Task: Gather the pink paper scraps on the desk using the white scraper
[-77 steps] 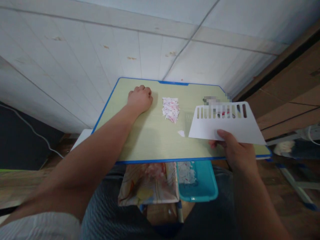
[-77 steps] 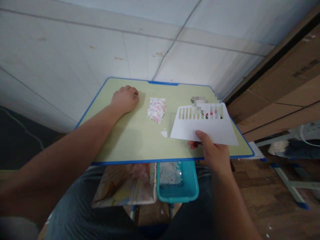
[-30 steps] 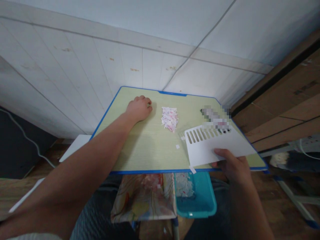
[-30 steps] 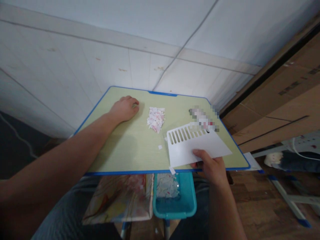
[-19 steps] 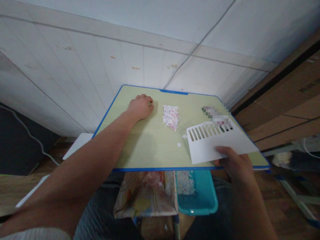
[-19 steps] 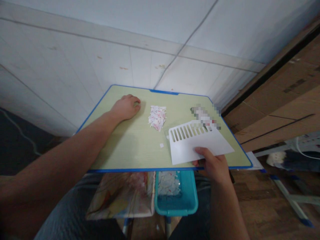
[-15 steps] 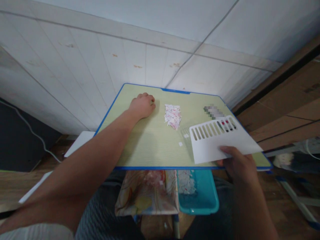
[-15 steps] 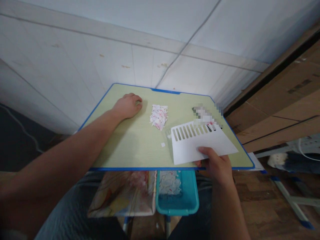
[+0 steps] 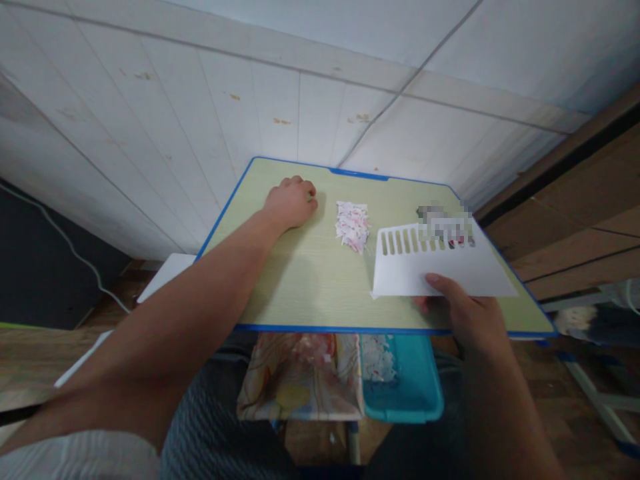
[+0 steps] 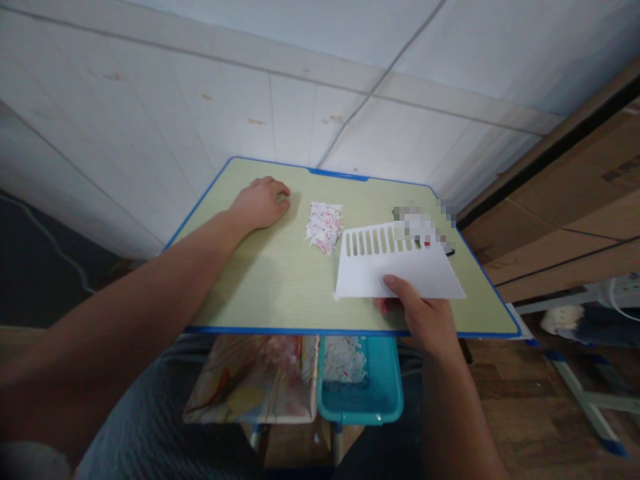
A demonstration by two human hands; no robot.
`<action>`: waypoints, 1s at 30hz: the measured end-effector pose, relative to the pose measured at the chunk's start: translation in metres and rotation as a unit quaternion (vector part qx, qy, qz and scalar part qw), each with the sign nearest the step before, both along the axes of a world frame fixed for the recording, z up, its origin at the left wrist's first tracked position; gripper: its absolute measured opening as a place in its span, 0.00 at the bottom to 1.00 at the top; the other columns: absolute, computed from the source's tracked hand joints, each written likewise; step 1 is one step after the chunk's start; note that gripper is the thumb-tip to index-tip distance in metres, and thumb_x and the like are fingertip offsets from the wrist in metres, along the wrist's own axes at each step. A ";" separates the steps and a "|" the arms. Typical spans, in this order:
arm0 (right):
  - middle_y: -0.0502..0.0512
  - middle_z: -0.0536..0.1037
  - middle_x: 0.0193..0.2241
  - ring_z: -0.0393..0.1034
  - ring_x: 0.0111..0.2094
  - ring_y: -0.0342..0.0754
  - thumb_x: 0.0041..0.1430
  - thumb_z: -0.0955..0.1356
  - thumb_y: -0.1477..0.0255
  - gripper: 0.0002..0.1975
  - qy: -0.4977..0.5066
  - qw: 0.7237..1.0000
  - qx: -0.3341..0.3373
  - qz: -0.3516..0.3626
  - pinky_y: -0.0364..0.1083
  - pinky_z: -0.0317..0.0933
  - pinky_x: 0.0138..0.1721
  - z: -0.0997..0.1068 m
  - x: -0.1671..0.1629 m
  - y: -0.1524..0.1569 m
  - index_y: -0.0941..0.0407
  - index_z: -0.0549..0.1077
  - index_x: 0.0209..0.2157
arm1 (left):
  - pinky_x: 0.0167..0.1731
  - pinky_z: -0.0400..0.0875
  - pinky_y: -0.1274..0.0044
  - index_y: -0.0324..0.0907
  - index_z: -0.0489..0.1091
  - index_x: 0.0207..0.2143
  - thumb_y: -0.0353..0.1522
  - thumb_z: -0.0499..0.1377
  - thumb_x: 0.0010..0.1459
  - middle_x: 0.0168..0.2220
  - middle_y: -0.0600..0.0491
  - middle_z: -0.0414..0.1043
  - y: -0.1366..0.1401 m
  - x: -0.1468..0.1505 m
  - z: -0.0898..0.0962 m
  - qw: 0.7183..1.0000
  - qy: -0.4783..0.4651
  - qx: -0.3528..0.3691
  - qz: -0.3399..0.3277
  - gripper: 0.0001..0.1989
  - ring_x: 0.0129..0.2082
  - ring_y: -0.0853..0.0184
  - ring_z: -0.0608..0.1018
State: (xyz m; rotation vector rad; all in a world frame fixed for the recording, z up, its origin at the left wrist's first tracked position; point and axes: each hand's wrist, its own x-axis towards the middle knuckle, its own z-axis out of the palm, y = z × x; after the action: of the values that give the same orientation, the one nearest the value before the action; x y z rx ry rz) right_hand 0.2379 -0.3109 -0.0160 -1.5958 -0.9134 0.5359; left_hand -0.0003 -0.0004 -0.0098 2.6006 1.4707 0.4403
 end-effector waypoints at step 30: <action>0.54 0.89 0.33 0.81 0.28 0.54 0.56 0.88 0.54 0.22 0.038 0.993 0.063 -0.090 0.51 0.80 0.27 -0.020 0.015 0.007 0.51 0.83 0.40 | 0.76 0.78 0.53 0.45 0.86 0.70 0.37 0.59 0.80 0.75 0.37 0.81 -0.001 0.000 0.001 1.000 0.000 -0.006 -0.001 0.25 0.76 0.41 0.79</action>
State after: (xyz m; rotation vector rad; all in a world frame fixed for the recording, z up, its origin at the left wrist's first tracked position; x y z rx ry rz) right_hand 0.2534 -0.3037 -0.0358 -1.5158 -0.7225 0.4020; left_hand -0.0004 -0.0010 -0.0089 2.5933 1.4657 0.4306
